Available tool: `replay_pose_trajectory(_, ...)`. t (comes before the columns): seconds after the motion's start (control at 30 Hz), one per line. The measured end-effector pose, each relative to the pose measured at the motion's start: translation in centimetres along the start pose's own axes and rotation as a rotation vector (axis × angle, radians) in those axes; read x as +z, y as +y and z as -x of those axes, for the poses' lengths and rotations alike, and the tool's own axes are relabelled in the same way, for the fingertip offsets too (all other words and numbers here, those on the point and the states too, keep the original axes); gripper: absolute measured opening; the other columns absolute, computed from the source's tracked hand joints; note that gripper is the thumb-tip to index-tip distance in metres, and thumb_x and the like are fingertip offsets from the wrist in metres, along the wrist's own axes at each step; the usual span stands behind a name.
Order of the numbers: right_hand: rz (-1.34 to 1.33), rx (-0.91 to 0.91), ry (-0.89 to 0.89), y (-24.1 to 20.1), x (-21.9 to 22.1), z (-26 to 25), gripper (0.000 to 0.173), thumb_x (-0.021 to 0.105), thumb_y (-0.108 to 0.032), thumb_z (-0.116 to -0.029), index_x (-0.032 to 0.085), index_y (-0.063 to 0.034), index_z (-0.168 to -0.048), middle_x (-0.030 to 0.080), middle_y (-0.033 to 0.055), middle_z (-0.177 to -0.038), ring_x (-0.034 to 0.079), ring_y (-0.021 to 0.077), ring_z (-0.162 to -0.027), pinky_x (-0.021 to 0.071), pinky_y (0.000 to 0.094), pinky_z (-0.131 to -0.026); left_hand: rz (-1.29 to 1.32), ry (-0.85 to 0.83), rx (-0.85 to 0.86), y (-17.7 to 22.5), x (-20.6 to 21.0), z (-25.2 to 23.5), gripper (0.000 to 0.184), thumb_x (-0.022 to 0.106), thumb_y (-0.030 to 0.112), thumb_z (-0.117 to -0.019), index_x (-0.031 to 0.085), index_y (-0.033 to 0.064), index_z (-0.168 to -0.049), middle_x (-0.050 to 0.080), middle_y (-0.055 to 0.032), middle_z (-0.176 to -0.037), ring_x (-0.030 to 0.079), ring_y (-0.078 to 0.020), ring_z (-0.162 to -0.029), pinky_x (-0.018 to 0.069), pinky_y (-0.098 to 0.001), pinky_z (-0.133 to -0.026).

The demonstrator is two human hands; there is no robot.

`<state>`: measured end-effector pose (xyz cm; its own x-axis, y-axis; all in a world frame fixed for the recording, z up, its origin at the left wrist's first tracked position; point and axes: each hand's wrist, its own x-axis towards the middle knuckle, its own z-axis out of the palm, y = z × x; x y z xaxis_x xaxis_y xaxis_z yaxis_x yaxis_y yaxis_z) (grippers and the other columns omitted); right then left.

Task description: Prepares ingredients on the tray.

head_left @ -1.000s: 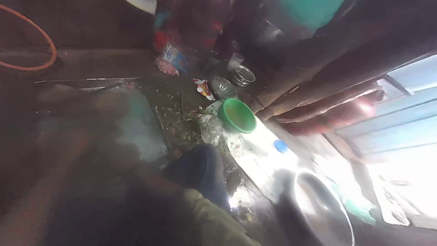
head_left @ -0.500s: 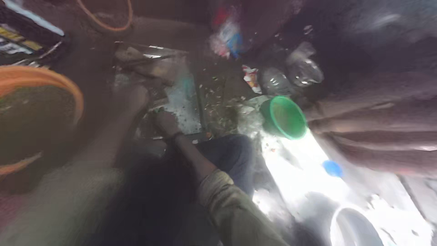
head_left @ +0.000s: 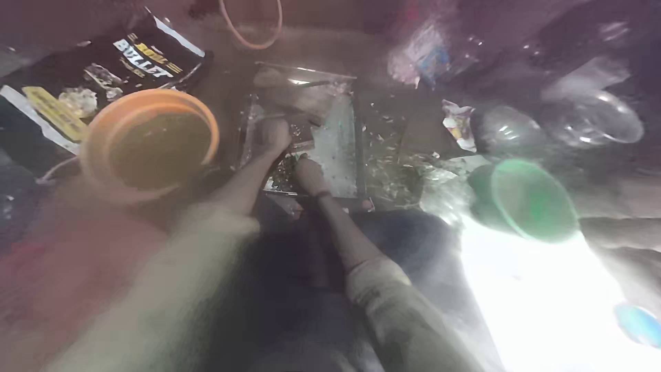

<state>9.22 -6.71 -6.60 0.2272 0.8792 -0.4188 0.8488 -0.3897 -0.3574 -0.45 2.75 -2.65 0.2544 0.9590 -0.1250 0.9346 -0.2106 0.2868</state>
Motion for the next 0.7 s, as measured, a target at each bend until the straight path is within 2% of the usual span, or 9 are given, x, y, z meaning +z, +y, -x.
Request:
replay_pose_trajectory(0.03,0.012,0.008,-0.002,0.6,0.1,0.4,0.044,0.066,-0.028,-0.097,0.057,-0.0011,-0.13,0.069,0.0262,-0.112,0.07,0.0451,-0.099,0.0578,0.0645,-0.078,-0.004,0.078,-0.001,-0.3,2.0,-1.9,0.023,0.067,0.024,-0.0924,0.076,0.0032,-0.097,0.074,-0.0205,-0.109,0.07,-0.0417,-0.107,0.0537,-0.0646,-0.094)
replay_pose_trajectory(0.07,0.041,0.015,-0.016,1.0,0.0,0.7,0.048,0.07,-0.028,-0.0935,0.057,-0.0004,-0.13,0.069,0.0256,-0.114,0.07,0.0443,-0.1,0.0575,0.0646,-0.079,-0.02,0.028,-0.015,-0.3,2.3,-3.2,0.024,0.068,0.026,-0.0917,0.075,0.0039,-0.096,0.073,-0.02,-0.109,0.07,-0.0414,-0.107,0.0541,-0.0653,-0.092)
replay_pose_trajectory(0.13,0.111,0.014,-0.063,2.0,-0.7,1.5,0.05,0.069,-0.033,-0.0949,0.058,0.0002,-0.131,0.068,0.0245,-0.119,0.069,0.0427,-0.106,0.0567,0.064,-0.084,-0.027,-0.054,-0.01,-0.1,1.8,-3.8,0.026,0.067,0.025,-0.0935,0.074,0.0013,-0.1,0.072,-0.0219,-0.112,0.069,-0.0427,-0.109,0.0534,-0.0664,-0.091)
replay_pose_trajectory(0.23,0.17,0.02,-0.111,3.3,-2.2,2.9,0.049,0.07,-0.04,-0.0925,0.065,0.0001,-0.12,0.07,0.0227,-0.113,0.069,0.0402,-0.106,0.0561,0.0624,-0.085,-0.03,-0.077,0.002,0.1,1.3,-3.6,0.024,0.066,0.023,-0.0945,0.073,0.002,-0.103,0.072,-0.0216,-0.115,0.069,-0.0418,-0.11,0.0544,-0.0649,-0.091)
replay_pose_trajectory(0.3,0.135,0.036,-0.147,4.3,-3.2,3.5,0.05,0.062,-0.042,-0.0992,0.062,-0.0021,-0.128,0.07,0.0221,-0.118,0.068,0.0395,-0.111,0.0543,0.0624,-0.091,-0.024,-0.064,0.053,0.1,1.6,-3.7,0.022,0.066,0.021,-0.0955,0.075,0.0047,-0.106,0.072,-0.0206,-0.116,0.068,-0.0415,-0.113,0.0531,-0.0647,-0.095)
replay_pose_trajectory(0.4,0.032,0.026,-0.169,5.8,-3.8,4.0,0.047,0.055,-0.041,-0.1044,0.062,-0.001,-0.128,0.069,0.0221,-0.119,0.068,0.0379,-0.113,0.0534,0.0597,-0.096,-0.038,-0.024,0.12,0.1,2.1,-4.4,0.021,0.064,0.023,-0.0961,0.076,0.0158,-0.113,0.074,-0.0151,-0.116,0.069,-0.0381,-0.112,0.0544,-0.0639,-0.094)
replay_pose_trajectory(0.5,-0.104,0.022,-0.177,7.1,-4.2,5.0,0.049,0.051,-0.041,-0.1076,0.059,-0.0011,-0.134,0.068,0.0227,-0.121,0.067,0.0365,-0.115,0.0522,0.0566,-0.1,0.025,-0.017,0.077,0.6,1.9,-4.7,0.027,0.058,0.025,-0.1025,0.072,0.0116,-0.12,0.069,-0.0152,-0.128,0.066,-0.036,-0.12,0.0535,-0.0604,-0.1)
replay_pose_trajectory(0.63,-0.174,0.006,-0.143,8.1,-5.1,5.3,0.046,0.056,-0.034,-0.1062,0.058,0.0009,-0.136,0.068,0.0255,-0.119,0.067,0.0401,-0.113,0.0523,0.0593,-0.098,0.055,0.017,0.105,0.3,2.8,-5.5,0.029,0.059,0.024,-0.1025,0.07,0.0159,-0.128,0.065,-0.013,-0.136,0.063,-0.0325,-0.127,0.0521,-0.0573,-0.105)
replay_pose_trajectory(0.7,-0.228,0.021,-0.089,8.7,-5.5,4.9,0.044,0.058,-0.035,-0.1049,0.057,-0.0018,-0.133,0.07,0.0238,-0.112,0.07,0.0393,-0.104,0.0556,0.0599,-0.09,-0.033,0.034,0.157,0.5,3.5,-5.3,0.031,0.064,0.025,-0.0987,0.069,0.0164,-0.128,0.063,-0.0125,-0.138,0.06,-0.0328,-0.129,0.0512,-0.0565,-0.106)
